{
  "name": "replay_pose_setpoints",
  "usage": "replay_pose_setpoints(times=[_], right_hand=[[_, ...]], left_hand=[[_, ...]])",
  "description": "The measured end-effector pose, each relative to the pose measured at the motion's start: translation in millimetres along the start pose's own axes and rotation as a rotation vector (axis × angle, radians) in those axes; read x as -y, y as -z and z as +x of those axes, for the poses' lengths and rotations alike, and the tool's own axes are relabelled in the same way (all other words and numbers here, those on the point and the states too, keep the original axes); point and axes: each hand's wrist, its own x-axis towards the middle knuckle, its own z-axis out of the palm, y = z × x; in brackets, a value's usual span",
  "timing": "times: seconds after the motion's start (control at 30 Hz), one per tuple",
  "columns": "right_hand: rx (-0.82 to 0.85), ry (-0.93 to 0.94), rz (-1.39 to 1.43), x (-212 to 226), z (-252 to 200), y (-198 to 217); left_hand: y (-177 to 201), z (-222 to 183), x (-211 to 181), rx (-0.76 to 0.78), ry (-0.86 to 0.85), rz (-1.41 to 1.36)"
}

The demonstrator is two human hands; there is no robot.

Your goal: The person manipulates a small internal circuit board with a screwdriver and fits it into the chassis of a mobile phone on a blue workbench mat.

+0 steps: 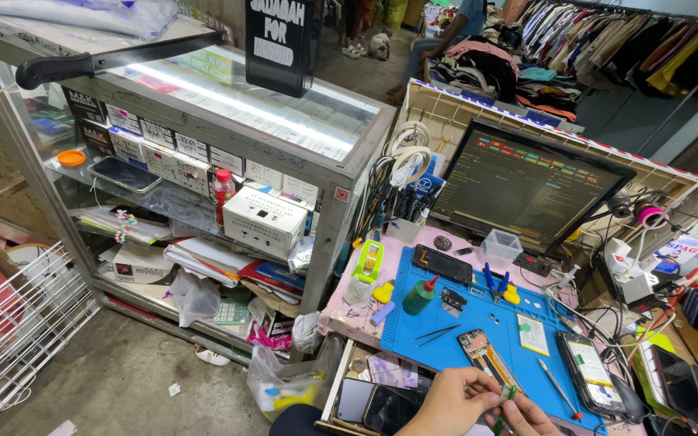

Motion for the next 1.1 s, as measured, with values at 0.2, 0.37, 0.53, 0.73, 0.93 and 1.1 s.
replay_pose_setpoints(times=[0.2,0.37,0.53,0.73,0.93,1.1], right_hand=[[0.096,0.082,0.021,-2.9,2.2,-3.8],[0.093,0.210,0.019,-11.6,1.3,-3.2],[0.118,0.322,0.164,-20.4,-0.8,1.9],[0.036,0.181,0.204,-26.8,-11.0,2.3],[0.128,0.115,0.228,-4.2,-16.8,7.8],[0.025,0.091,0.239,-8.1,-37.5,-7.8]], left_hand=[[1.1,3.5,-2.1,0.011,0.018,-0.055],[0.7,3.7,-7.1,-0.022,-0.051,-0.014],[-2.9,-1.2,-13.5,0.020,-0.008,-0.092],[-5.6,-1.0,-22.0,-0.029,-0.042,-0.040],[-14.3,-3.0,-13.8,0.005,-0.003,-0.127],[-12.0,-3.5,-29.2,-0.046,-0.042,-0.013]])
